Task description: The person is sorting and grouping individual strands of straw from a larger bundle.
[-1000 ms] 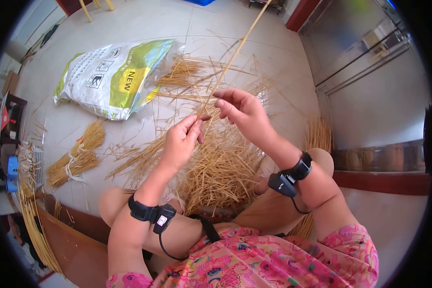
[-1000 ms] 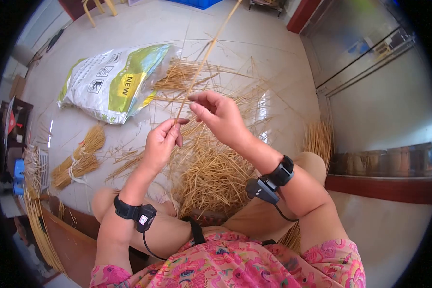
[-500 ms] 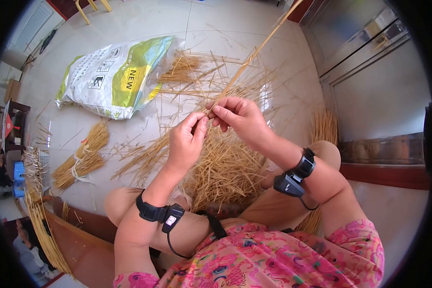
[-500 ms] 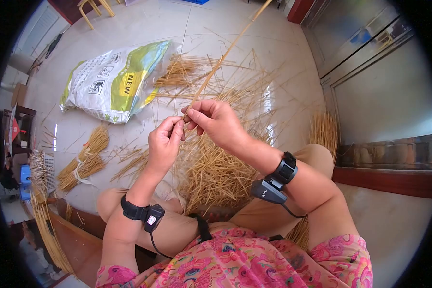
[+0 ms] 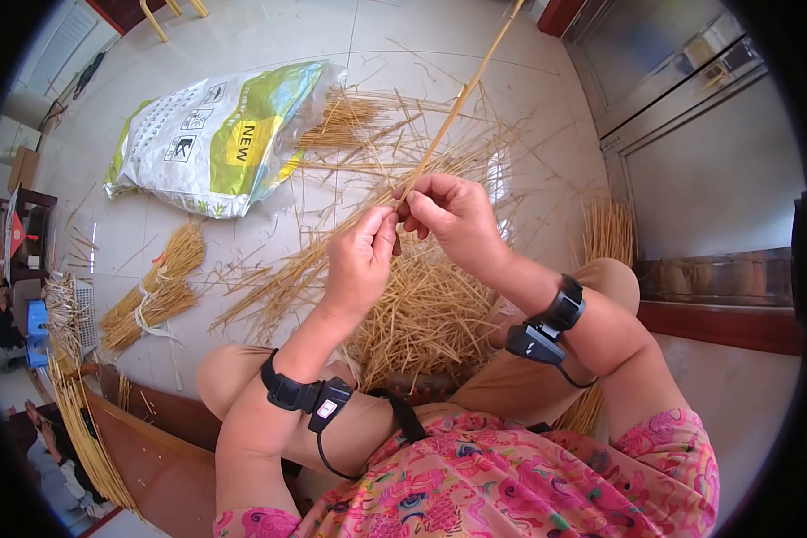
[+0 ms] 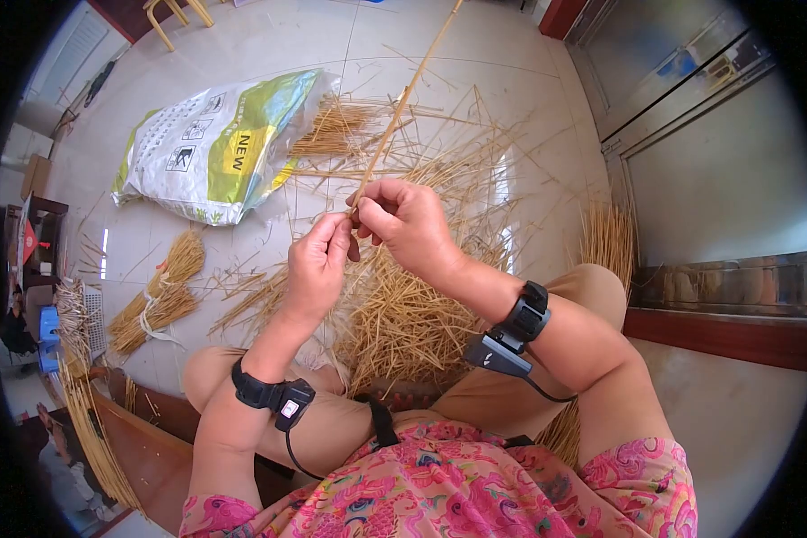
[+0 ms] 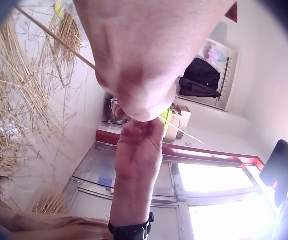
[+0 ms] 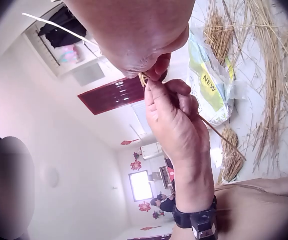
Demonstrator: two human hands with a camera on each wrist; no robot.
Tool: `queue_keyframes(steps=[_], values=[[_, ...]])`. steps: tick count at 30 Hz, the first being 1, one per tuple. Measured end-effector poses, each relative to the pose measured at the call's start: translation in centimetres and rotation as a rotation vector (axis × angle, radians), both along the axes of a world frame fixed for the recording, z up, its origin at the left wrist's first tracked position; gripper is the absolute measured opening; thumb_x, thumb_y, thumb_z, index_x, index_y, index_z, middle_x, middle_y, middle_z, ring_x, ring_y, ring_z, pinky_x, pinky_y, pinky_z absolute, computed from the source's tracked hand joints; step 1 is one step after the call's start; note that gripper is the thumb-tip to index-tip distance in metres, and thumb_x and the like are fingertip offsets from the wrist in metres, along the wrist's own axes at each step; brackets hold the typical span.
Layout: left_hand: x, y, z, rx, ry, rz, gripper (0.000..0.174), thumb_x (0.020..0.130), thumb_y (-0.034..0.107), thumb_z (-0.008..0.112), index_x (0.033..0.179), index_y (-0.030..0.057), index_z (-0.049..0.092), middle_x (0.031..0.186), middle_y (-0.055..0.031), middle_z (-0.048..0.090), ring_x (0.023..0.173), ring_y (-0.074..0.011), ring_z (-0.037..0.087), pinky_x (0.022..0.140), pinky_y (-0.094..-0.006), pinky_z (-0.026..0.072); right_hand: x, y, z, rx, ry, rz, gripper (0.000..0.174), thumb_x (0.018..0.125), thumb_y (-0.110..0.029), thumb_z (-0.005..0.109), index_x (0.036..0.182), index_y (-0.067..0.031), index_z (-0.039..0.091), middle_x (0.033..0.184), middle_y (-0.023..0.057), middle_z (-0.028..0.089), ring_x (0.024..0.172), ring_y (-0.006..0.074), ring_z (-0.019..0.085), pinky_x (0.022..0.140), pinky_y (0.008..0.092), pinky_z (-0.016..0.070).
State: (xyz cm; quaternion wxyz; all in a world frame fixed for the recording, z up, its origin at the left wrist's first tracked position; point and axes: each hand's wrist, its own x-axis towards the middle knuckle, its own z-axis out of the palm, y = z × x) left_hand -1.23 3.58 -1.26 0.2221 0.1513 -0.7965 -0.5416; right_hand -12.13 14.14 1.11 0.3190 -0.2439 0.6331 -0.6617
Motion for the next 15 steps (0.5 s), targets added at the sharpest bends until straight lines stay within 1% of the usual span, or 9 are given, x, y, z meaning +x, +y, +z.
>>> queue_keyframes(steps=[1, 3, 7, 12, 15], values=[[0.1, 0.0, 0.1, 0.005, -0.015, -0.018, 0.014, 0.094, 0.010, 0.049, 0.096, 0.0000, 0.057, 0.065, -0.0033, 0.058, 0.058, -0.0087, 0.055, 0.053, -0.0239, 0.0433, 0.0, 0.0, 0.1, -0.004, -0.014, -0.007, 0.014, 0.089, -0.009, 0.055, 0.091, 0.0029, 0.062, 0.072, 0.0037, 0.062, 0.060, 0.0064, 0.055, 0.054, 0.0204, 0.0462], [0.0, 0.0, 0.4, 0.017, -0.035, -0.019, 0.014, 0.095, 0.011, 0.048, 0.095, 0.0002, 0.057, 0.064, -0.0033, 0.058, 0.058, -0.0086, 0.055, 0.053, -0.0240, 0.0432, 0.1, 0.0, 0.3, -0.012, -0.040, -0.021, 0.013, 0.087, -0.009, 0.055, 0.088, 0.0034, 0.061, 0.071, 0.0043, 0.061, 0.062, 0.0072, 0.056, 0.054, 0.0223, 0.0467], [0.1, 0.0, 0.4, 0.041, -0.040, -0.007, 0.014, 0.095, 0.011, 0.048, 0.093, 0.0005, 0.058, 0.062, -0.0035, 0.058, 0.057, -0.0086, 0.055, 0.053, -0.0241, 0.0428, 0.2, -0.1, 0.0, -0.067, -0.066, -0.060, 0.013, 0.088, -0.008, 0.055, 0.088, 0.0035, 0.060, 0.073, 0.0052, 0.062, 0.062, 0.0084, 0.059, 0.053, 0.0217, 0.0467], [0.1, 0.1, 0.6, -0.053, -0.052, 0.033, 0.013, 0.093, 0.009, 0.050, 0.092, 0.0009, 0.059, 0.060, -0.0041, 0.057, 0.054, -0.0091, 0.054, 0.051, -0.0246, 0.0420, -1.0, 0.0, 0.9, -0.139, -0.080, -0.134, 0.013, 0.088, -0.008, 0.055, 0.088, 0.0042, 0.059, 0.074, 0.0054, 0.063, 0.062, 0.0091, 0.060, 0.051, 0.0206, 0.0466], [0.1, 0.0, 0.4, -0.122, -0.045, 0.045, 0.012, 0.092, 0.009, 0.051, 0.092, 0.0011, 0.060, 0.060, -0.0047, 0.057, 0.054, -0.0096, 0.054, 0.051, -0.0251, 0.0418, -1.4, 0.1, 1.2, -0.130, -0.055, -0.131, 0.012, 0.087, -0.008, 0.056, 0.087, 0.0041, 0.058, 0.074, 0.0049, 0.062, 0.062, 0.0088, 0.060, 0.051, 0.0205, 0.0467]])
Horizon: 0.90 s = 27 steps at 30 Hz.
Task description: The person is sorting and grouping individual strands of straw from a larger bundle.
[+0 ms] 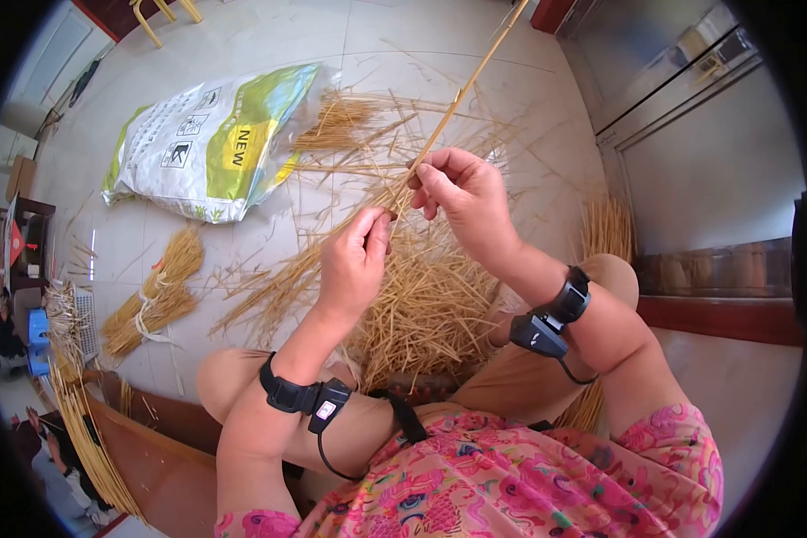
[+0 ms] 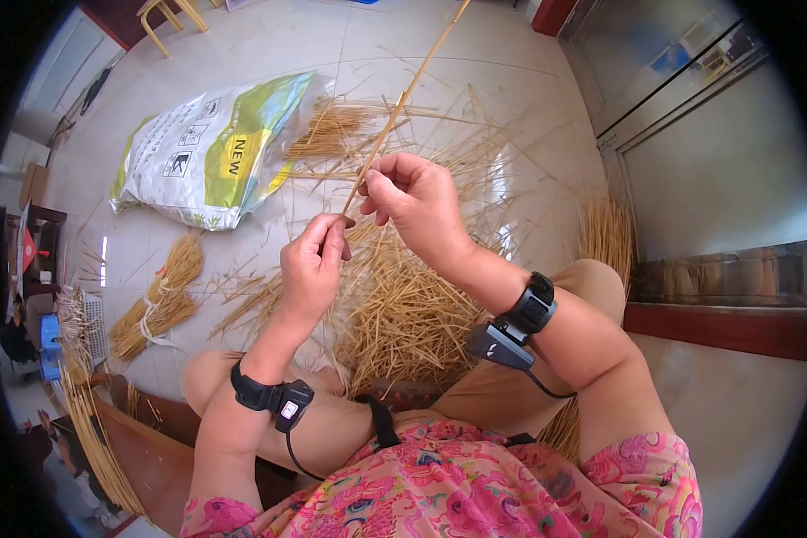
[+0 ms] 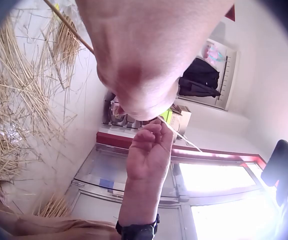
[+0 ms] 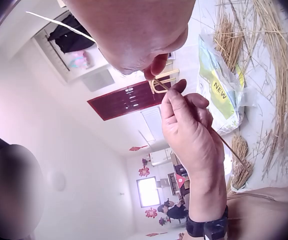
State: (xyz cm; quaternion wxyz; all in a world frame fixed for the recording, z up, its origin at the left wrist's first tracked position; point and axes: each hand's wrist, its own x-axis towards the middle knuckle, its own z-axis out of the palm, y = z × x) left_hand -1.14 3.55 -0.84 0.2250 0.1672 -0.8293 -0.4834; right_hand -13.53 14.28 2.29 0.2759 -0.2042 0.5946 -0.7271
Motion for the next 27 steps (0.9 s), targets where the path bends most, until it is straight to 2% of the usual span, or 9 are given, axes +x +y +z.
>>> queue_keyframes(steps=[4, 9, 13, 19, 21, 22, 25, 27], values=[[0.0, -0.1, -0.1, -0.058, 0.010, -0.010, 0.012, 0.092, 0.008, 0.051, 0.092, 0.0011, 0.060, 0.060, -0.0056, 0.057, 0.054, -0.0107, 0.055, 0.051, -0.0253, 0.0419, 0.0, 0.1, -0.3, -0.014, -0.010, 0.011, 0.011, 0.087, -0.007, 0.055, 0.085, 0.0031, 0.058, 0.073, 0.0046, 0.062, 0.062, 0.0085, 0.060, 0.051, 0.0203, 0.0465], [0.1, 0.2, 0.2, -0.008, -0.008, -0.062, 0.015, 0.094, 0.012, 0.048, 0.093, 0.0010, 0.059, 0.061, -0.0058, 0.059, 0.057, -0.0116, 0.057, 0.054, -0.0251, 0.0431, -0.2, 0.2, -0.5, -0.017, -0.021, 0.017, 0.010, 0.086, -0.007, 0.054, 0.084, 0.0013, 0.058, 0.073, 0.0047, 0.061, 0.060, 0.0082, 0.059, 0.051, 0.0209, 0.0460], [0.1, 0.3, -0.3, 0.128, 0.035, -0.131, 0.019, 0.097, 0.016, 0.044, 0.093, 0.0010, 0.055, 0.063, -0.0052, 0.060, 0.057, -0.0103, 0.054, 0.054, -0.0245, 0.0421, -0.3, 0.2, -0.3, -0.108, -0.176, 0.088, 0.011, 0.088, -0.010, 0.053, 0.083, -0.0010, 0.057, 0.072, 0.0039, 0.059, 0.059, 0.0087, 0.056, 0.051, 0.0221, 0.0450], [0.1, 0.3, -0.7, 0.266, 0.029, -0.240, 0.022, 0.099, 0.020, 0.039, 0.095, 0.0028, 0.052, 0.067, -0.0041, 0.060, 0.053, -0.0041, 0.043, 0.050, -0.0208, 0.0351, -0.3, 0.5, -0.7, -0.231, -0.531, 0.234, 0.016, 0.091, -0.017, 0.052, 0.083, -0.0036, 0.055, 0.072, 0.0035, 0.057, 0.061, 0.0097, 0.055, 0.054, 0.0221, 0.0444], [0.1, 0.4, -0.7, 0.298, 0.020, -0.240, 0.021, 0.099, 0.019, 0.038, 0.096, 0.0029, 0.051, 0.067, -0.0035, 0.060, 0.053, -0.0038, 0.043, 0.050, -0.0203, 0.0347, -0.2, 0.5, -0.9, -0.246, -0.652, 0.272, 0.018, 0.092, -0.019, 0.052, 0.083, -0.0036, 0.055, 0.072, 0.0038, 0.057, 0.062, 0.0100, 0.055, 0.054, 0.0223, 0.0445], [0.2, 0.5, -0.7, 0.315, 0.015, -0.240, 0.021, 0.099, 0.019, 0.038, 0.097, 0.0029, 0.051, 0.067, -0.0033, 0.059, 0.054, -0.0036, 0.043, 0.050, -0.0200, 0.0345, -0.1, 0.5, -0.8, -0.236, -0.633, 0.269, 0.017, 0.092, -0.018, 0.052, 0.084, -0.0031, 0.055, 0.073, 0.0042, 0.057, 0.062, 0.0103, 0.055, 0.055, 0.0224, 0.0447], [0.1, 0.8, 0.1, 0.299, 0.015, -0.142, 0.018, 0.097, 0.016, 0.042, 0.089, 0.0028, 0.053, 0.062, -0.0052, 0.059, 0.056, -0.0124, 0.056, 0.054, -0.0265, 0.0435, 0.0, 0.4, 0.0, -0.193, -0.563, 0.248, 0.016, 0.091, -0.016, 0.052, 0.086, -0.0016, 0.056, 0.074, 0.0051, 0.058, 0.062, 0.0105, 0.055, 0.055, 0.0227, 0.0455], [0.1, 0.6, 0.1, 0.270, 0.011, -0.122, 0.016, 0.097, 0.014, 0.043, 0.090, 0.0026, 0.052, 0.062, -0.0054, 0.059, 0.056, -0.0127, 0.057, 0.053, -0.0270, 0.0437, 0.4, 0.2, 0.4, -0.142, -0.506, 0.211, 0.013, 0.090, -0.013, 0.053, 0.087, -0.0004, 0.056, 0.074, 0.0054, 0.059, 0.061, 0.0100, 0.055, 0.056, 0.0229, 0.0461]])
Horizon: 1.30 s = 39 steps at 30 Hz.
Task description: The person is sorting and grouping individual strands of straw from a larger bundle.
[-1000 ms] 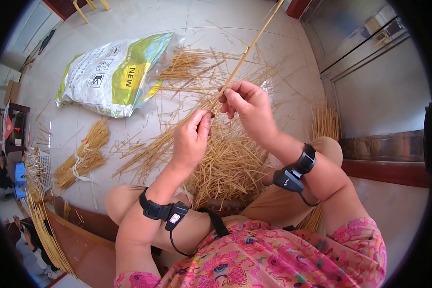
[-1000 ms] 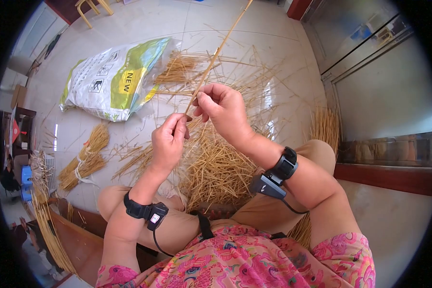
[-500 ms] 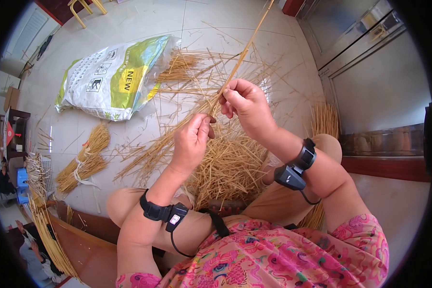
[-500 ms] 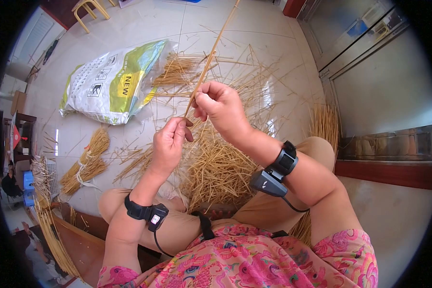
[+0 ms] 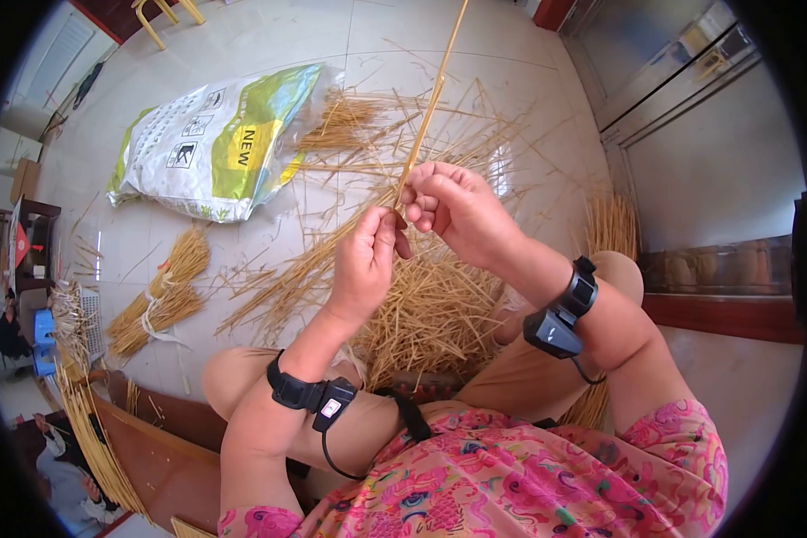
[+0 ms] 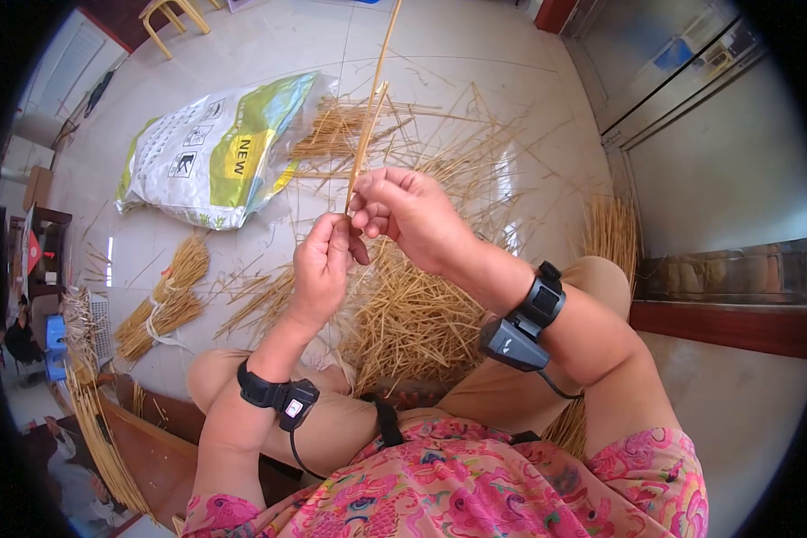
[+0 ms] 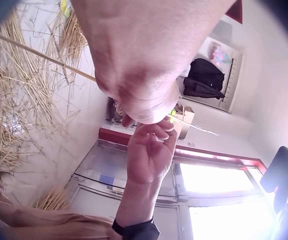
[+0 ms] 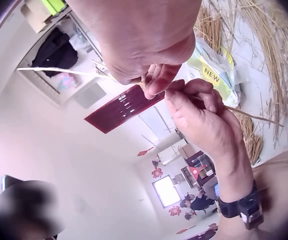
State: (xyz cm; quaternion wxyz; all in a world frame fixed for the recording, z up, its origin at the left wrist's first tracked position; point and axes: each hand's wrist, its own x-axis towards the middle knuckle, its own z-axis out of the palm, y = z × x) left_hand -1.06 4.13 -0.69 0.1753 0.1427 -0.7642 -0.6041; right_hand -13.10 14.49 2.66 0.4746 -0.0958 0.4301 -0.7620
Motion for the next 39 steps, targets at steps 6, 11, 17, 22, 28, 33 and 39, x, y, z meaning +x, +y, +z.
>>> queue_keyframes(steps=[6, 11, 17, 22, 28, 33, 39], values=[[0.0, 0.2, -0.3, -0.161, 0.048, 0.063, 0.007, 0.093, 0.006, 0.046, 0.090, 0.0023, 0.052, 0.065, -0.0086, 0.060, 0.056, -0.0183, 0.060, 0.050, -0.0300, 0.0448, 0.7, 0.2, -0.8, 0.126, 0.473, -0.006, 0.007, 0.086, -0.007, 0.059, 0.085, -0.0006, 0.056, 0.075, 0.0047, 0.061, 0.060, 0.0078, 0.058, 0.051, 0.0199, 0.0450], [0.0, 0.2, -0.3, -0.224, 0.043, 0.084, 0.006, 0.092, 0.006, 0.047, 0.091, 0.0029, 0.052, 0.066, -0.0105, 0.061, 0.056, -0.0216, 0.061, 0.050, -0.0315, 0.0451, 1.1, 0.1, -0.7, 0.129, 0.468, -0.043, 0.005, 0.086, -0.005, 0.056, 0.084, -0.0003, 0.056, 0.073, 0.0043, 0.061, 0.059, 0.0077, 0.057, 0.051, 0.0201, 0.0454], [0.0, 0.3, -0.4, -0.208, 0.050, 0.075, 0.007, 0.093, 0.007, 0.047, 0.092, 0.0030, 0.053, 0.066, -0.0103, 0.061, 0.057, -0.0215, 0.062, 0.050, -0.0315, 0.0453, 1.0, 0.1, -0.8, 0.126, 0.441, -0.060, 0.005, 0.083, -0.003, 0.056, 0.081, 0.0012, 0.056, 0.067, 0.0031, 0.060, 0.057, 0.0075, 0.057, 0.051, 0.0204, 0.0458], [0.1, 0.2, -0.7, -0.203, 0.058, 0.042, 0.010, 0.094, 0.009, 0.046, 0.092, 0.0023, 0.052, 0.066, -0.0101, 0.061, 0.057, -0.0213, 0.062, 0.052, -0.0309, 0.0459, 0.9, 0.2, -1.0, 0.067, 0.310, -0.036, 0.005, 0.084, -0.004, 0.055, 0.079, -0.0009, 0.056, 0.065, 0.0028, 0.059, 0.055, 0.0080, 0.055, 0.049, 0.0204, 0.0450], [0.1, 0.0, -0.6, 0.086, 0.088, -0.113, 0.025, 0.100, 0.020, 0.036, 0.097, 0.0019, 0.054, 0.074, -0.0035, 0.063, 0.059, -0.0056, 0.055, 0.051, -0.0182, 0.0391, 0.3, 0.1, -1.7, -0.025, 0.035, 0.065, 0.010, 0.086, -0.006, 0.054, 0.078, -0.0029, 0.055, 0.066, 0.0033, 0.058, 0.052, 0.0085, 0.053, 0.046, 0.0199, 0.0411], [0.3, -0.5, 0.3, 0.265, -0.010, -0.175, 0.022, 0.099, 0.018, 0.039, 0.094, 0.0016, 0.053, 0.066, -0.0037, 0.061, 0.054, -0.0052, 0.050, 0.050, -0.0206, 0.0386, -0.4, 0.4, -1.5, -0.073, -0.045, 0.198, 0.011, 0.087, -0.009, 0.056, 0.078, -0.0036, 0.056, 0.066, 0.0031, 0.059, 0.051, 0.0077, 0.051, 0.046, 0.0199, 0.0389], [0.0, -0.7, -0.4, 0.231, -0.003, -0.119, 0.022, 0.098, 0.016, 0.039, 0.089, 0.0022, 0.054, 0.065, -0.0029, 0.060, 0.053, -0.0055, 0.050, 0.048, -0.0211, 0.0382, 0.8, 0.2, -1.0, 0.116, 0.240, 0.043, 0.008, 0.087, -0.010, 0.058, 0.082, -0.0039, 0.059, 0.064, 0.0008, 0.058, 0.051, 0.0056, 0.050, 0.047, 0.0183, 0.0398]])
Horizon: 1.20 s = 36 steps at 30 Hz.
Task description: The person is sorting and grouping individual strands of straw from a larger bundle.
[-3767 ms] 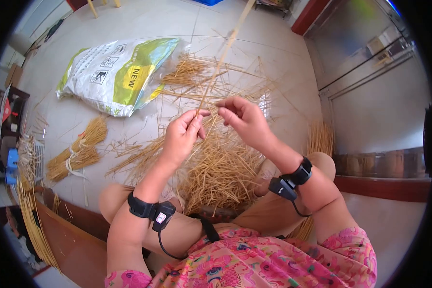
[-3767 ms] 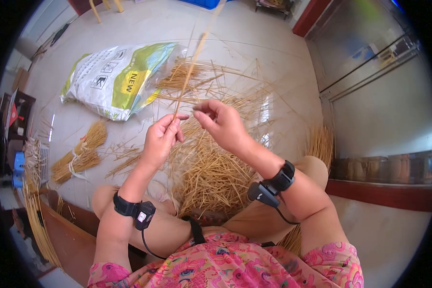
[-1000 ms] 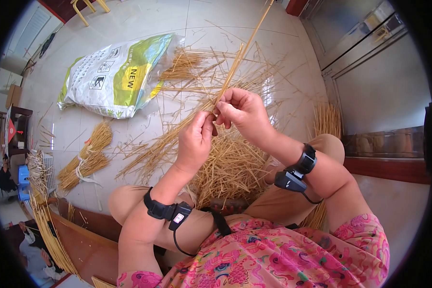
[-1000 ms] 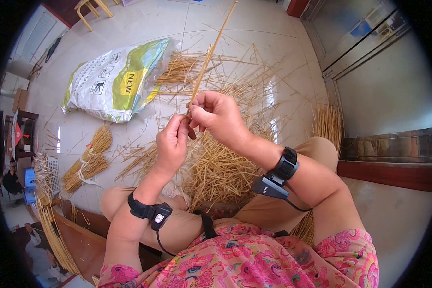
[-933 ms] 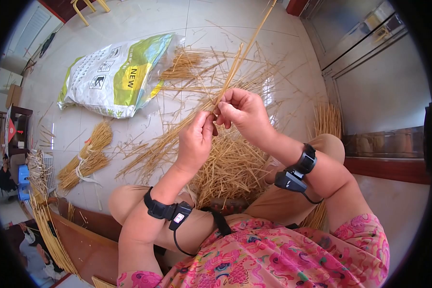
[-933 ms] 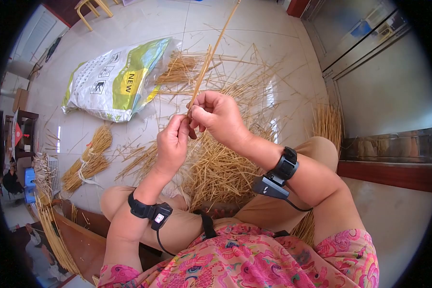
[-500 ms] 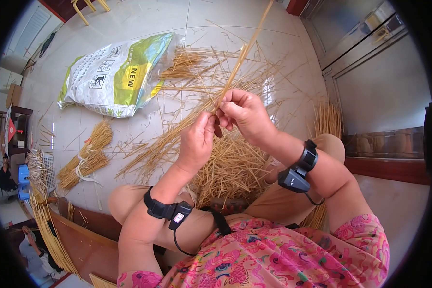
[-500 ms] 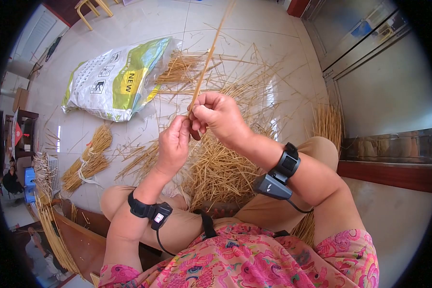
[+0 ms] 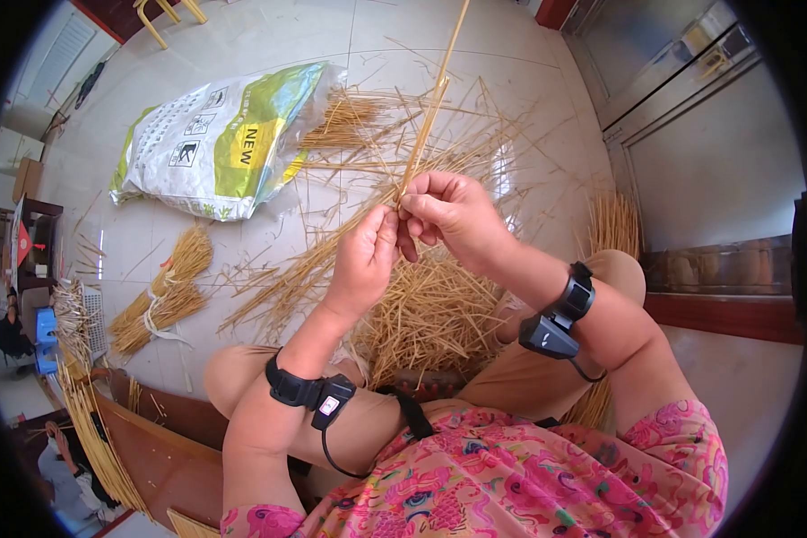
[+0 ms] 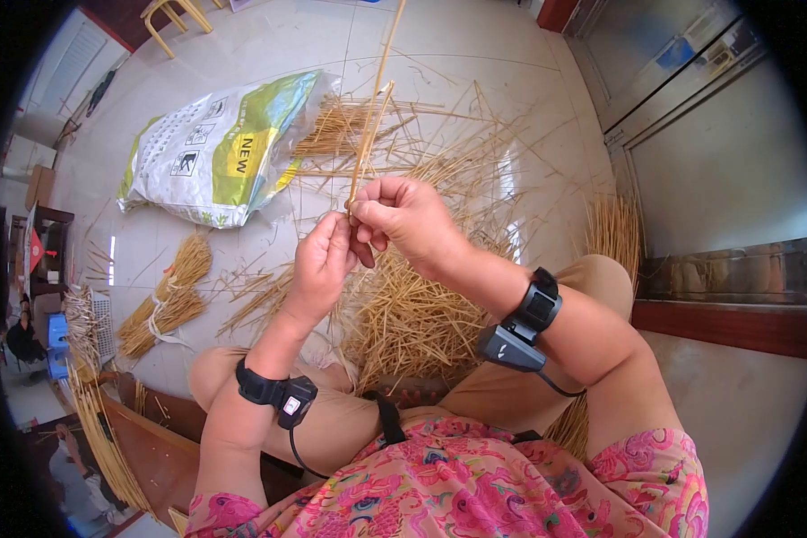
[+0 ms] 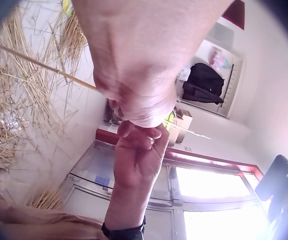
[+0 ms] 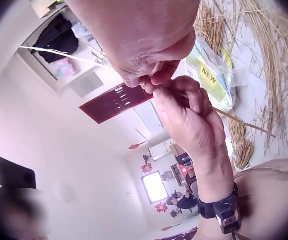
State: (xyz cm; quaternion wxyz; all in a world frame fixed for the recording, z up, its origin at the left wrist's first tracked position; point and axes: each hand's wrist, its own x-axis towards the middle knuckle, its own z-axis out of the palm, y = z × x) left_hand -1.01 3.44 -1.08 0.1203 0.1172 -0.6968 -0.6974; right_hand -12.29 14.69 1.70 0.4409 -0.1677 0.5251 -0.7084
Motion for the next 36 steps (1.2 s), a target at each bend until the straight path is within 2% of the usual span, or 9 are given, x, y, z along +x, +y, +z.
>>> queue_keyframes(steps=[4, 7, 13, 19, 31, 34, 36], values=[[-0.3, 0.7, 0.5, -0.207, 0.060, 0.098, 0.019, 0.097, 0.012, 0.041, 0.085, 0.0018, 0.052, 0.064, -0.0043, 0.060, 0.055, -0.0107, 0.056, 0.049, -0.0257, 0.0425, 0.0, 0.0, -0.5, 0.015, 0.077, -0.020, 0.007, 0.086, -0.009, 0.059, 0.082, -0.0041, 0.058, 0.066, 0.0010, 0.059, 0.054, 0.0055, 0.053, 0.047, 0.0176, 0.0398], [-0.1, 0.5, 0.7, -0.355, 0.010, 0.106, 0.015, 0.096, 0.010, 0.043, 0.087, 0.0017, 0.051, 0.064, -0.0074, 0.061, 0.056, -0.0175, 0.061, 0.051, -0.0291, 0.0452, 0.1, 0.0, -0.7, 0.017, 0.100, -0.034, 0.005, 0.086, -0.008, 0.059, 0.082, -0.0041, 0.058, 0.067, 0.0013, 0.059, 0.055, 0.0058, 0.054, 0.047, 0.0179, 0.0402], [0.1, 0.5, 0.3, -0.574, 0.060, 0.116, 0.012, 0.095, 0.010, 0.043, 0.089, 0.0026, 0.051, 0.065, -0.0101, 0.061, 0.056, -0.0232, 0.061, 0.050, -0.0318, 0.0458, 0.2, 0.0, -0.7, -0.009, 0.100, -0.043, 0.005, 0.083, -0.005, 0.058, 0.079, -0.0017, 0.058, 0.067, 0.0006, 0.059, 0.054, 0.0051, 0.053, 0.048, 0.0189, 0.0412], [0.1, 0.5, 0.9, -0.420, 0.037, 0.109, 0.013, 0.095, 0.009, 0.043, 0.089, 0.0015, 0.051, 0.065, -0.0101, 0.061, 0.057, -0.0230, 0.062, 0.051, -0.0328, 0.0455, 0.4, -0.1, -0.2, 0.003, 0.088, -0.059, 0.006, 0.083, -0.006, 0.058, 0.079, -0.0019, 0.058, 0.067, 0.0006, 0.059, 0.055, 0.0050, 0.053, 0.048, 0.0189, 0.0410], [0.1, 0.5, 0.2, -0.507, 0.058, 0.107, 0.011, 0.094, 0.009, 0.044, 0.089, 0.0023, 0.051, 0.065, -0.0108, 0.061, 0.057, -0.0257, 0.061, 0.050, -0.0341, 0.0456, 0.1, 0.1, -0.4, 0.000, 0.126, -0.053, 0.008, 0.083, -0.008, 0.057, 0.076, -0.0029, 0.059, 0.066, 0.0005, 0.059, 0.054, 0.0047, 0.052, 0.047, 0.0185, 0.0393], [0.2, 0.4, 0.7, -0.472, 0.056, 0.068, 0.012, 0.095, 0.011, 0.044, 0.091, 0.0021, 0.052, 0.064, -0.0102, 0.061, 0.057, -0.0239, 0.062, 0.051, -0.0332, 0.0459, 0.0, 0.1, -0.5, -0.023, 0.020, -0.039, 0.009, 0.084, -0.008, 0.058, 0.076, -0.0037, 0.059, 0.066, 0.0002, 0.058, 0.053, 0.0048, 0.052, 0.046, 0.0183, 0.0383], [0.3, 0.4, 0.9, -0.360, 0.036, 0.001, 0.021, 0.098, 0.017, 0.040, 0.090, 0.0023, 0.052, 0.065, -0.0070, 0.061, 0.053, -0.0121, 0.052, 0.049, -0.0251, 0.0402, -0.2, 0.1, -1.2, -0.060, -0.076, -0.005, 0.008, 0.084, -0.009, 0.058, 0.077, -0.0041, 0.059, 0.066, 0.0001, 0.058, 0.053, 0.0049, 0.051, 0.046, 0.0183, 0.0375]])
